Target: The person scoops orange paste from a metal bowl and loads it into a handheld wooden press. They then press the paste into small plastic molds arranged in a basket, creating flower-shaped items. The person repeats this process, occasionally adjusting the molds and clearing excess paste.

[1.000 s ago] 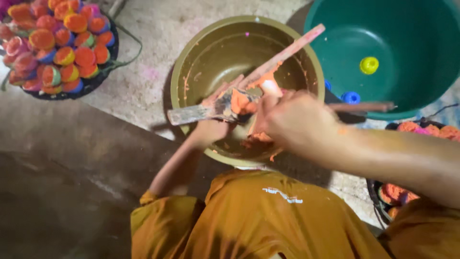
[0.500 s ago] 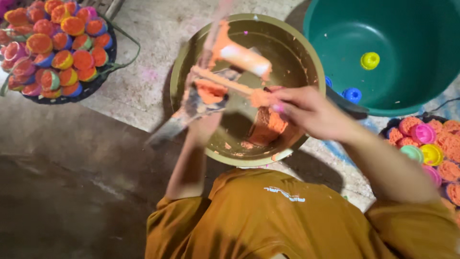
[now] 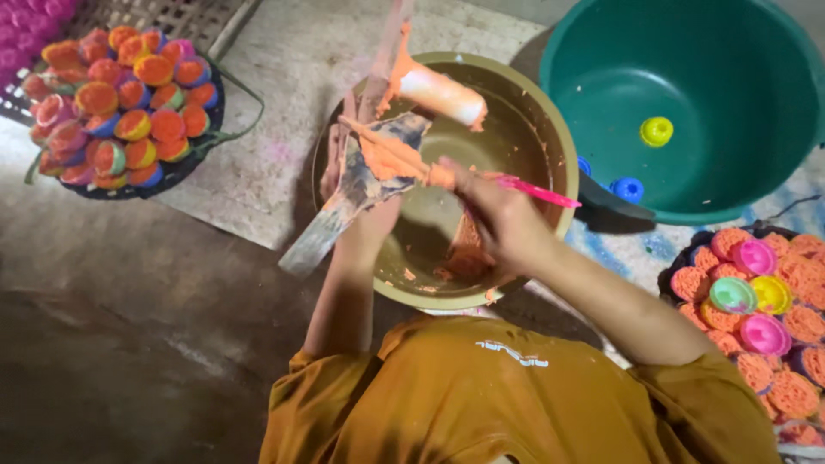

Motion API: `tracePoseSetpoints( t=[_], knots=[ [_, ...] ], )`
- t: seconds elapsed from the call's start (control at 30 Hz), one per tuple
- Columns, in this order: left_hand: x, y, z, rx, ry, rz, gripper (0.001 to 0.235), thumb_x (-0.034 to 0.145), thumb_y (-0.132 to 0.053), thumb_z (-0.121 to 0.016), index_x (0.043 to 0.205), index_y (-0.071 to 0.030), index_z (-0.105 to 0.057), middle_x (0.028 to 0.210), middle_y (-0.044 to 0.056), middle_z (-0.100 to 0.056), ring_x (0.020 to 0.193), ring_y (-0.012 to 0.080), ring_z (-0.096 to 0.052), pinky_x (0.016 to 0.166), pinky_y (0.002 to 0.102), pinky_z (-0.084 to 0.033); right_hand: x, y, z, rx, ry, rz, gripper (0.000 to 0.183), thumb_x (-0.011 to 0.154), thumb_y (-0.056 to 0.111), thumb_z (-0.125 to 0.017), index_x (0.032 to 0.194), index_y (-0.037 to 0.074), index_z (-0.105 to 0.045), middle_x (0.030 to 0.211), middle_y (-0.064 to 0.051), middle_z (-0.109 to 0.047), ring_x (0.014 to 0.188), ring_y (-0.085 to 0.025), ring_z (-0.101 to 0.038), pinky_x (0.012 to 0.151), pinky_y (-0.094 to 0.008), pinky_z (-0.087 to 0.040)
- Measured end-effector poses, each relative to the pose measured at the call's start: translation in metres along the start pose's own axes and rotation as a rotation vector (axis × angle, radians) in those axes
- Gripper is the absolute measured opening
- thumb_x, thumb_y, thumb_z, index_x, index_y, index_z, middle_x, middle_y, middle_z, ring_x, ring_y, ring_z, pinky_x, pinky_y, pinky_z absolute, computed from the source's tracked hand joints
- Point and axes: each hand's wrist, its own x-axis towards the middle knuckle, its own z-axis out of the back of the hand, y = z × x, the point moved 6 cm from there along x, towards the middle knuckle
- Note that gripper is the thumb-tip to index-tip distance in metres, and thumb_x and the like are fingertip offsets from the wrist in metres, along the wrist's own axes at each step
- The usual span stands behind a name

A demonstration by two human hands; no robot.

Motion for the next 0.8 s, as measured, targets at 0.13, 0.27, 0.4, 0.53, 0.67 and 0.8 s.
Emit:
tracePoseSetpoints(
  t=[0.13, 0.27, 0.4, 0.53, 0.67, 0.8],
  knots=[
    [0.012, -0.019, 0.012, -0.039, 0.068, -0.034, 0.054, 0.096, -0.036, -0.057, 0.143, -0.011, -0.049, 0.158, 0.015, -0.041, 0.137, 0.0289, -0.051, 0.117, 0.042, -0.040, -0.018, -0.006, -0.018, 0.082, 0.126, -0.121, 0.047, 0.098, -0.003, -0.056, 0.145, 0.003, -0.054, 0.117, -0.024, -0.071, 0.105, -0.034, -0.074, 0.088, -0.036, -0.058],
    [0.010, -0.043, 0.031, 0.398, 0.097, -0.183, 0.066, 0.083, -0.039, -0.083, 0.140, -0.016, -0.060, 0.166, 0.016, -0.029, 0.136, 0.0342, -0.050, 0.113, 0.043, -0.046, -0.021, -0.029, 0.002, 0.051, 0.135, -0.087, 0.040, 0.098, -0.002, -0.059, 0.138, 0.001, -0.059, 0.121, -0.026, -0.070, 0.107, -0.036, -0.074, 0.090, -0.038, -0.057],
    [0.007, -0.057, 0.021, 0.670, 0.133, -0.216, 0.079, 0.086, -0.037, -0.078, 0.151, -0.006, -0.047, 0.164, 0.025, -0.023, 0.136, 0.0479, -0.047, 0.107, 0.046, -0.047, -0.013, -0.055, -0.006, -0.046, 0.101, -0.263, 0.028, 0.101, 0.003, -0.061, 0.129, 0.003, -0.066, 0.112, -0.022, -0.074, 0.099, -0.031, -0.078, 0.088, -0.034, -0.059],
    [0.012, -0.059, 0.018, 0.741, 0.041, -0.372, 0.075, 0.090, -0.037, -0.072, 0.154, -0.011, -0.043, 0.160, 0.020, -0.035, 0.130, 0.0431, -0.055, 0.104, 0.044, -0.054, -0.026, -0.031, -0.024, 0.089, 0.135, -0.144, 0.037, 0.097, 0.000, -0.058, 0.134, 0.001, -0.061, 0.111, -0.023, -0.073, 0.099, -0.034, -0.074, 0.088, -0.037, -0.057],
    [0.024, -0.017, 0.035, 0.646, 0.171, 0.034, 0.062, 0.107, -0.021, -0.056, 0.165, -0.013, -0.036, 0.137, 0.008, -0.061, 0.106, 0.0281, -0.070, 0.078, 0.037, -0.060, -0.015, -0.014, 0.007, 0.042, 0.157, 0.053, 0.041, 0.096, 0.000, -0.057, 0.137, 0.002, -0.061, 0.122, -0.026, -0.069, 0.114, -0.040, -0.069, 0.096, -0.041, -0.055],
    [0.011, -0.011, 0.021, 0.907, 0.398, -0.326, 0.073, 0.097, -0.016, -0.063, 0.164, -0.007, -0.036, 0.112, 0.012, -0.062, 0.086, 0.0270, -0.068, 0.071, 0.039, -0.057, -0.010, -0.040, 0.037, -0.024, 0.337, -0.191, 0.031, 0.097, 0.002, -0.058, 0.127, 0.006, -0.066, 0.113, -0.020, -0.073, 0.102, -0.038, -0.074, 0.091, -0.042, -0.058]
  ],
)
